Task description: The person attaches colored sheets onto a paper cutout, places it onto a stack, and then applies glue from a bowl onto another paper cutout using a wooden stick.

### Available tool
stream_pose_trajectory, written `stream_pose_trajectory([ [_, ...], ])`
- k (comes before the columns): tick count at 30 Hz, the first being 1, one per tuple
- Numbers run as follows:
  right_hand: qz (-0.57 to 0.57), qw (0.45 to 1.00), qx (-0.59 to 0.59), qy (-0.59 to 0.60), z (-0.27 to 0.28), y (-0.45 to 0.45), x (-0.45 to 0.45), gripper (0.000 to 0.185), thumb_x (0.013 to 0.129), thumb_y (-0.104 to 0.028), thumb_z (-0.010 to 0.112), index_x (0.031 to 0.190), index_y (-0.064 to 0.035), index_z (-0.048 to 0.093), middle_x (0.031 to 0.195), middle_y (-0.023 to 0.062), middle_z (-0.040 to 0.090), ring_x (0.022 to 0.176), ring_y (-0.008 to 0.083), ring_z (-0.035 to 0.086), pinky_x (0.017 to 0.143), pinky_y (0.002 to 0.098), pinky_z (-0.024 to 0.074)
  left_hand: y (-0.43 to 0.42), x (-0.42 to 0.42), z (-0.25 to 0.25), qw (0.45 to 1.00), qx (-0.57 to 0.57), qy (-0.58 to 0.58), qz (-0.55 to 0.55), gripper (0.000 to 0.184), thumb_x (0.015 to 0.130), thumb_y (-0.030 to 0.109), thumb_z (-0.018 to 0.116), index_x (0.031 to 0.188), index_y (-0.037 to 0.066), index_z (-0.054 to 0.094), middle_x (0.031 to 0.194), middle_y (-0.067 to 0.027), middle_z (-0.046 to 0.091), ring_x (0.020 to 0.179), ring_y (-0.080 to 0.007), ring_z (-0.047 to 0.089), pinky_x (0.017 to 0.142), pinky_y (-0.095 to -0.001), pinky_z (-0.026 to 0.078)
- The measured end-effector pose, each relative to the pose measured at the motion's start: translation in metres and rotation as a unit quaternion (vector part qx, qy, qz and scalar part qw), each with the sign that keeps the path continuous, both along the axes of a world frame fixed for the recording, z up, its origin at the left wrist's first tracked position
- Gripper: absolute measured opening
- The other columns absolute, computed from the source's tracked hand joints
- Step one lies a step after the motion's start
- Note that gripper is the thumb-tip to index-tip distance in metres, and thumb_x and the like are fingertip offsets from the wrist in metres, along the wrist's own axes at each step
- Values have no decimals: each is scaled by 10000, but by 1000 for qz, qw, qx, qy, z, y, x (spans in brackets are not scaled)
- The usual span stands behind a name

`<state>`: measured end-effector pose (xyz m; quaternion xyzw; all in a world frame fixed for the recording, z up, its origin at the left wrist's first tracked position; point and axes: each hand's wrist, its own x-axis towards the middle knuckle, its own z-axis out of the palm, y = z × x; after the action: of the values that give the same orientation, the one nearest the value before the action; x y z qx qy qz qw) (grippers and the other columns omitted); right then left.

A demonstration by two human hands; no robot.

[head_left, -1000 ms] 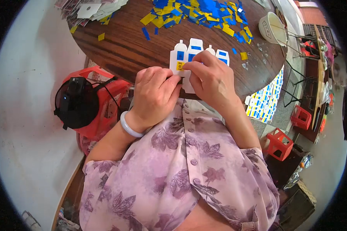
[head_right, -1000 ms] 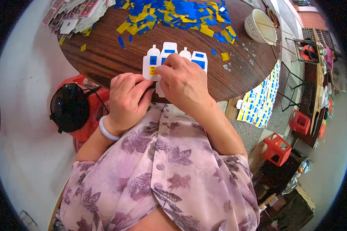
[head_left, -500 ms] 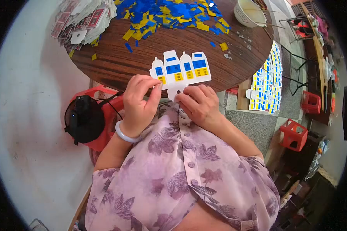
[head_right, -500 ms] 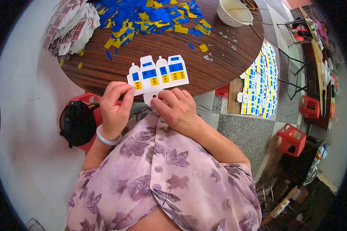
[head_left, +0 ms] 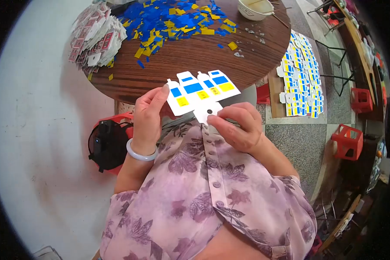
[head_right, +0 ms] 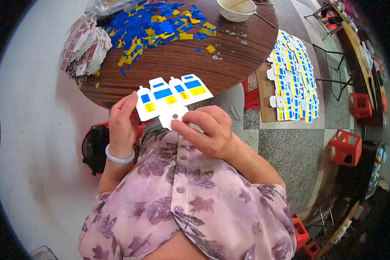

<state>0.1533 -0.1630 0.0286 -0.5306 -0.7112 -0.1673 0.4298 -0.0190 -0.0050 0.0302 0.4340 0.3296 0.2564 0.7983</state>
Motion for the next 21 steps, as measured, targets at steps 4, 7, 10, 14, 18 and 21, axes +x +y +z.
stream_pose_trajectory([
  [4, -14, 1000, 11, 7, 0, -21, 0, 329, 669, -121, 672, 995, -98, 700, 937, 57, 620, 732, 189, 586, 608, 297, 468, -10, 9, 12, 999, 28, -4, 16, 207, 904, 156, 590, 982, -29, 643, 838, -45, 664, 700, -94, 621, 610, -235, 492],
  [7, -79, 994, 15, 75, -4, -48, 10, 317, 713, -89, 678, 1030, -98, 690, 980, 81, 629, 764, 216, 596, 650, 315, 495, -17, 22, 15, 999, 35, 8, 28, 173, 884, 93, 596, 970, -52, 635, 875, -56, 654, 770, -107, 616, 674, -230, 488],
  [10, -189, 946, 14, 263, -3, -77, 25, 276, 800, -81, 651, 1075, -72, 668, 966, 88, 635, 774, 193, 597, 674, 290, 491, -30, 37, 22, 996, 80, -6, -32, 164, 916, 85, 560, 959, -53, 637, 857, -58, 662, 719, -101, 618, 647, -222, 487],
  [14, -133, 722, 11, 679, -24, -108, 39, 248, 918, -151, 588, 1122, -20, 639, 917, 51, 644, 770, 117, 582, 692, 246, 466, -48, 60, 24, 983, 99, -11, -151, 170, 923, 110, 560, 951, -41, 633, 868, -71, 671, 749, -127, 639, 691, -249, 503],
  [18, -60, 632, -3, 772, -39, -144, 49, 274, 945, -204, 558, 1095, 7, 648, 860, 19, 650, 711, 86, 569, 631, 206, 417, -71, 89, 24, 966, 123, 8, -229, 180, 933, 111, 556, 938, -48, 640, 841, -54, 667, 715, -101, 628, 653, -230, 496],
  [21, -57, 591, 23, 805, -45, -162, 57, 257, 934, -195, 572, 1081, -1, 656, 860, 25, 657, 694, 87, 572, 635, 211, 448, -79, 110, 16, 952, 138, 16, -273, 183, 937, 114, 552, 947, -47, 639, 834, -53, 669, 709, -99, 631, 645, -225, 500],
])
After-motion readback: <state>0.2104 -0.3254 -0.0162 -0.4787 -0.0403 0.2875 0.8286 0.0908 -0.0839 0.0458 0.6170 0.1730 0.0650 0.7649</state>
